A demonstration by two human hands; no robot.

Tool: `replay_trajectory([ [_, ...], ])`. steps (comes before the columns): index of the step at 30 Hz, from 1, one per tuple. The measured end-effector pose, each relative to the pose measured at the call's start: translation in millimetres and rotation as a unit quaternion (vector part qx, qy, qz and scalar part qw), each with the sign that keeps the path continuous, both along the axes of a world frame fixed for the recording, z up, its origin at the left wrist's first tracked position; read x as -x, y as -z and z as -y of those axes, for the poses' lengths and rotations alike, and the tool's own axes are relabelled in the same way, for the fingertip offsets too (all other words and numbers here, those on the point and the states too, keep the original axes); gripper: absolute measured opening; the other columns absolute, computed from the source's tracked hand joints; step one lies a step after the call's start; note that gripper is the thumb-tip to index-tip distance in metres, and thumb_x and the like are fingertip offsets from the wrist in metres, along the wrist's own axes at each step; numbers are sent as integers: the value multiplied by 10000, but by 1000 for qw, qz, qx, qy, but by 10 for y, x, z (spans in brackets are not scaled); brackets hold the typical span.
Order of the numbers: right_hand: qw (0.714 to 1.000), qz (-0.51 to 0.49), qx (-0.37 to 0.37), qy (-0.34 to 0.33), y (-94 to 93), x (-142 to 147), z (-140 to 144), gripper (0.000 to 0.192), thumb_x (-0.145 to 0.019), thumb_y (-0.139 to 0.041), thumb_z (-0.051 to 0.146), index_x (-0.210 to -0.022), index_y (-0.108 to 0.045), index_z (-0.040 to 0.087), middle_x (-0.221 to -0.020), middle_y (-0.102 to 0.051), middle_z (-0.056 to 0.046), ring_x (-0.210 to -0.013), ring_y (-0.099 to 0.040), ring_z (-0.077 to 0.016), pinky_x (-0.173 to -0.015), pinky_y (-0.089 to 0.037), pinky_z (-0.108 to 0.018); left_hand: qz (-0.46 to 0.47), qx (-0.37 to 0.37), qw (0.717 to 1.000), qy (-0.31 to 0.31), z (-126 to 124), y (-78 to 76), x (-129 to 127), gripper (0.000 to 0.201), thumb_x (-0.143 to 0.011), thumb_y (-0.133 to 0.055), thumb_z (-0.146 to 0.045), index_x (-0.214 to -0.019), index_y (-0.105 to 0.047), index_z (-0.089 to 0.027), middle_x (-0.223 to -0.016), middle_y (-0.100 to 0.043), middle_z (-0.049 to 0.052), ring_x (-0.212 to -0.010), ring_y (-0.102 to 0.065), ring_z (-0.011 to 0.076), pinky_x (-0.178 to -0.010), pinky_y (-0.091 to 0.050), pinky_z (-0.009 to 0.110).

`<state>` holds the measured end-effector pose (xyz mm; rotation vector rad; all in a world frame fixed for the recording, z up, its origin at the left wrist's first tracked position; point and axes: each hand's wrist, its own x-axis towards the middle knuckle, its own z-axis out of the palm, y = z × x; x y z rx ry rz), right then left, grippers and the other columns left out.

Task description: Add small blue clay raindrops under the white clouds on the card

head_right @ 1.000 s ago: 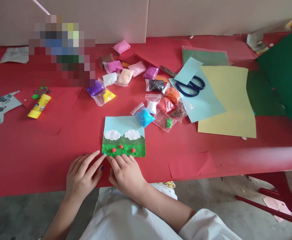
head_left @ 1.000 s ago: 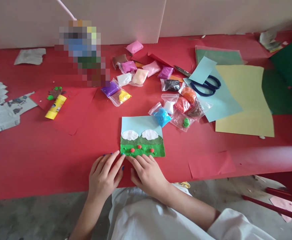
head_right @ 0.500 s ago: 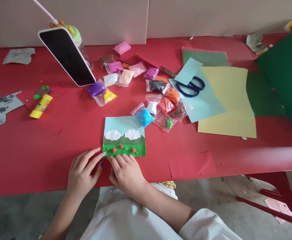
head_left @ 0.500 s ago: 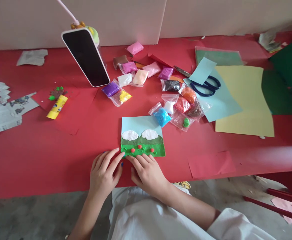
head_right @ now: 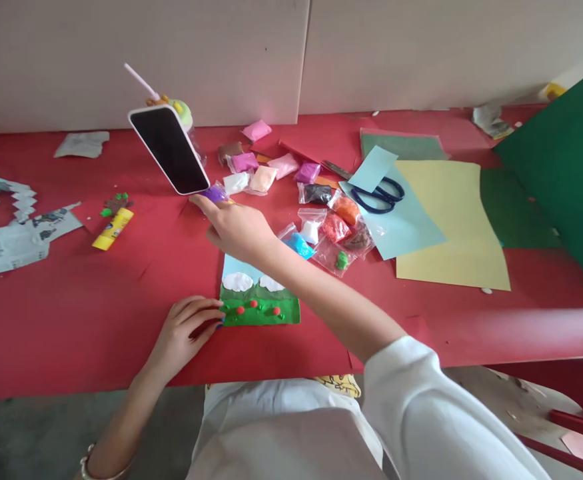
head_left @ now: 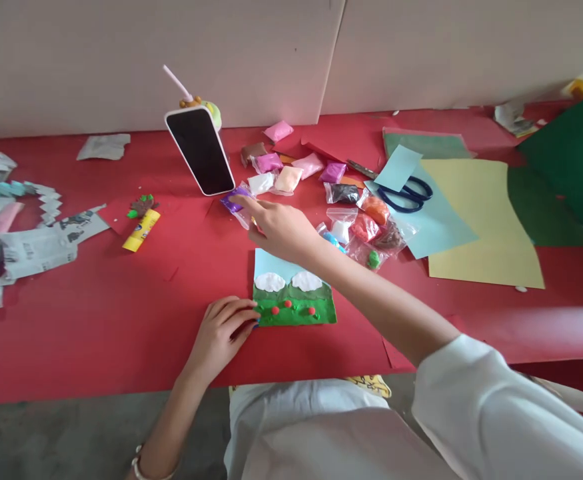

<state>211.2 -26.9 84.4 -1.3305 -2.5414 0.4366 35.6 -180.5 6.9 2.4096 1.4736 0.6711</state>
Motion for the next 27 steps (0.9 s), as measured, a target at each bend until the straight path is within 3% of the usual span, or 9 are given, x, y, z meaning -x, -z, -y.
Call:
replay_trajectory([
  [4,995,93,-14,-27,193,462,-614,670,-933,-406,168,-1530,-150,334,-1104,-644,-88,-886,-641,-234,-662,-425,-282,-22,-19,1000,6,35,-17,8,124,-899,-562,-180,-913,-663,-250,-1053,-710,27,-1001,-610,181,-868,-469,342],
  [7,991,132,-2,-20,314,704,-863,670,-949,-405,191,-1533,-119,351,-1074,-659,-91,-886,-659,-252,-684,-439,-312,-37,-26,999,7,56,-28,2,143,-889,-559,-150,-928,-652,-251,-1061,-703,24,-1012,-606,173,-883,-454,335],
  [11,992,129,-16,-8,384,840,-957,642,-954,-424,237,-1538,-159,267,-1116,-657,-133,-930,-666,-277,-702,-449,-333,-31,-41,999,8,70,-36,-8,115,-880,-565,-149,-909,-630,-240,-1044,-702,21,-1000,-611,170,-883,-444,330],
  [16,991,129,-33,-18,354,820,-833,638,-945,-444,253,-1528,-188,277,-1077,-681,-119,-976,-656,-285,-721,-454,-332,-24,-43,999,5,82,-21,3,106,-880,-565,-157,-913,-623,-239,-1034,-697,21,-991,-617,170,-877,-455,332],
  [19,994,106,-35,2,287,591,-692,597,-945,-432,272,-1509,-238,262,-1140,-658,-120,-975,-647,-262,-714,-462,-317,-23,-36,999,4,93,-1,20,151,-890,-552,-178,-1002,-623,-249,-1076,-687,28,-1013,-613,182,-886,-467,341],
  [23,993,85,-44,66,218,-100,-427,459,-937,-432,320,-1372,-444,176,-1248,-591,-147,-1099,-583,-276,-790,-468,-340,-23,-28,999,-13,103,9,32,256,-906,-527,-219,-1151,-592,-254,-1138,-667,49,-1055,-605,201,-908,-488,359],
  [27,972,102,-18,213,299,-834,-71,550,-845,-564,535,-1214,-563,127,-1187,-577,-178,-1117,-547,-339,-863,-455,-409,-29,-41,998,-26,92,7,14,269,-904,-525,-223,-1160,-599,-255,-1137,-664,56,-1075,-602,209,-940,-491,367],
])
